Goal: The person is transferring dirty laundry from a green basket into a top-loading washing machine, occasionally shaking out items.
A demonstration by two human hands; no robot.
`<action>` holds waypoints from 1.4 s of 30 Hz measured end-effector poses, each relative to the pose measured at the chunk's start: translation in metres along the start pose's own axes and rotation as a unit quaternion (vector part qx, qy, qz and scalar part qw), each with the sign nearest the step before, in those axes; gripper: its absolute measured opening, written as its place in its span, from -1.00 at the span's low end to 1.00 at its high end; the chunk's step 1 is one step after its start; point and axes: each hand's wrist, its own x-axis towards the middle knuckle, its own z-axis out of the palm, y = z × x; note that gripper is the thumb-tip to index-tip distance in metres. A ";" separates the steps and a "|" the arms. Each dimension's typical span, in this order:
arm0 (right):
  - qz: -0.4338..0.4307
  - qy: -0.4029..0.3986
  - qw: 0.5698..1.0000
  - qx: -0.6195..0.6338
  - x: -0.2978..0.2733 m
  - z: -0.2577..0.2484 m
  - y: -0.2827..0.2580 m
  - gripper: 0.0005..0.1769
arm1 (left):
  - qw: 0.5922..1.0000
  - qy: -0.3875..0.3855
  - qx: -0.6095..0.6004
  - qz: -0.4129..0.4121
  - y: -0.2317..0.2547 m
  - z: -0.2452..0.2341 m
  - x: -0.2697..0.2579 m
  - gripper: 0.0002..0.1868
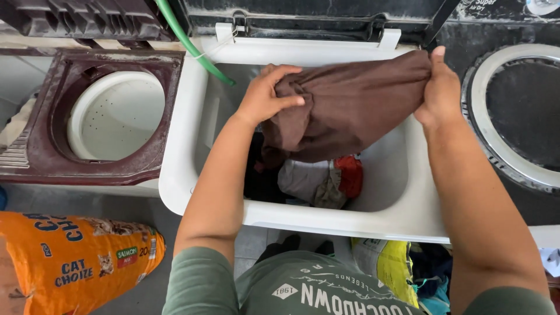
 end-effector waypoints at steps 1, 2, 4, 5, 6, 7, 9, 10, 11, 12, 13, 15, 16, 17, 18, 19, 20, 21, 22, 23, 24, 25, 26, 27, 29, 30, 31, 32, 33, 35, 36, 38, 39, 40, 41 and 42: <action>0.003 -0.009 1.000 0.010 0.000 -0.002 -0.003 -0.56 | 0.997 0.012 0.068 0.025 -0.009 -0.001 -0.001 -0.51; 0.004 -0.010 1.000 0.010 -0.002 -0.005 -0.010 -0.56 | 0.997 0.012 0.068 0.023 -0.023 -0.001 0.002 -0.51; -0.008 -0.006 1.000 0.014 -0.003 -0.008 -0.024 -0.50 | 0.981 0.130 0.126 0.075 -0.052 -0.005 0.011 -0.81; -0.008 -0.006 1.000 0.015 -0.003 -0.013 -0.021 -0.50 | 0.981 0.129 0.126 0.075 -0.042 -0.001 0.010 -0.81; -0.066 -0.091 0.992 -0.065 -0.003 -0.018 -0.019 -0.45 | 0.985 0.157 -0.058 -0.045 -0.032 0.003 0.010 -0.66; -0.124 -0.173 0.966 -0.144 -0.003 -0.025 -0.016 -0.40 | 0.941 0.175 -0.240 -0.164 -0.022 0.008 0.010 -0.50; -0.106 -0.263 0.930 -0.234 -0.019 -0.020 -0.017 -0.49 | 0.882 0.136 -0.380 -0.243 0.025 0.004 0.004 -0.26; -0.087 -0.350 0.877 -0.319 -0.028 -0.017 -0.017 -0.45 | 0.796 0.096 -0.509 -0.314 0.049 0.001 0.001 0.15; -0.089 -0.350 0.877 -0.318 -0.026 -0.017 -0.014 -0.45 | 0.797 0.096 -0.508 -0.313 0.056 -0.002 -0.004 0.15; -0.087 -0.300 0.891 -0.330 -0.024 -0.017 -0.010 -0.70 | 0.910 0.009 -0.288 -0.299 0.064 -0.005 -0.008 0.10; -0.084 -0.247 0.902 -0.343 -0.022 -0.018 -0.008 -0.83 | 0.960 -0.079 -0.050 -0.264 0.072 -0.006 -0.012 0.18; -0.101 -0.134 0.924 -0.342 0.024 -0.041 -0.003 -0.47 | 0.978 -0.076 -0.009 -0.196 0.031 0.003 -0.009 -0.18; -0.116 -0.019 0.934 -0.337 0.047 -0.052 0.000 -0.07 | 0.989 -0.072 0.031 -0.128 0.010 0.009 -0.008 -0.49; -0.115 -0.021 0.933 -0.339 0.049 -0.056 -0.007 -0.07 | 0.988 -0.071 0.030 -0.130 -0.006 0.009 -0.004 -0.49; -0.074 0.017 0.972 -0.222 0.051 -0.059 -0.013 -0.29 | 0.994 0.009 0.086 -0.064 -0.022 0.009 -0.001 -0.65; -0.035 0.057 0.993 -0.096 0.055 -0.062 -0.021 -0.49 | 0.986 0.087 0.144 0.008 -0.037 0.007 0.007 -0.73; -0.037 0.056 0.993 -0.094 0.063 -0.071 -0.021 -0.49 | 0.985 0.088 0.145 0.010 -0.037 0.004 0.007 -0.73; -0.057 0.019 0.996 -0.061 0.070 -0.081 -0.019 -0.47 | 0.984 0.121 0.131 0.021 -0.037 0.003 0.005 -0.91; -0.076 -0.018 0.997 -0.027 0.077 -0.091 -0.018 -0.42 | 0.981 0.153 0.116 0.031 -0.038 0.002 0.003 -0.59; -0.075 -0.018 0.997 -0.028 0.064 -0.073 -0.018 -0.42 | 0.981 0.153 0.115 0.030 -0.008 0.004 -0.001 -0.59; -0.076 0.004 0.996 -0.036 0.052 -0.055 -0.018 -0.53 | 0.977 0.181 -0.023 -0.107 0.021 0.006 -0.004 -0.59; -0.077 0.026 0.996 -0.044 0.041 -0.037 -0.017 -0.61 | 0.936 0.201 -0.160 -0.240 0.051 0.007 -0.007 -0.50; -0.076 0.026 0.996 -0.045 0.025 -0.025 -0.010 -0.61 | 0.936 0.201 -0.160 -0.241 0.039 0.019 -0.004 -0.50; -0.087 -0.035 0.990 -0.107 0.010 -0.012 -0.004 -0.77 | 0.962 0.137 -0.218 -0.095 0.027 0.029 0.001 -0.61; -0.098 -0.093 0.977 -0.168 -0.022 0.011 0.015 -0.92 | 0.959 0.066 -0.271 0.051 0.028 0.049 -0.001 -0.63; -0.104 -0.210 0.959 -0.163 -0.037 0.022 0.027 -0.92 | 0.980 -0.013 -0.196 0.037 0.041 0.059 -0.006 -0.35; -0.109 -0.323 0.927 -0.155 -0.053 0.034 0.039 -0.91 | 0.988 -0.093 -0.120 0.024 0.053 0.069 -0.012 0.00; -0.109 -0.322 0.927 -0.155 -0.070 0.042 0.038 -0.91 | 0.988 -0.094 -0.120 0.024 0.045 0.077 -0.009 0.00; -0.192 -0.331 0.916 -0.123 -0.086 0.051 0.037 -0.71 | 0.986 -0.034 -0.149 0.067 0.037 0.085 -0.006 -0.26; -0.273 -0.336 0.897 -0.090 -0.101 0.060 0.042 -0.47 | 0.978 0.026 -0.176 0.111 0.031 0.092 -0.001 -0.46; -0.234 -0.349 0.894 -0.153 -0.099 0.061 0.048 -0.03 | 0.950 0.067 -0.305 0.008 0.034 0.091 0.000 -0.52; -0.195 -0.359 0.887 -0.215 -0.086 0.059 0.082 0.41 | 0.895 0.106 -0.423 -0.095 0.036 0.091 -0.002 -0.56; -0.175 -0.353 0.884 -0.253 -0.076 0.056 0.110 0.20 | 0.883 0.126 -0.447 -0.066 0.036 0.093 -0.006 -0.63; -0.154 -0.346 0.879 -0.290 -0.066 0.054 0.138 0.01 | 0.870 0.145 -0.469 -0.037 0.036 0.095 -0.009 -0.70; -0.152 -0.349 0.878 -0.291 -0.052 0.046 0.151 0.01 | 0.870 0.148 -0.470 -0.038 0.027 0.090 -0.004 -0.70; -0.144 -0.329 0.872 -0.333 -0.038 0.039 0.163 -0.26 | 0.826 0.204 -0.519 -0.078 0.019 0.085 0.001 -0.75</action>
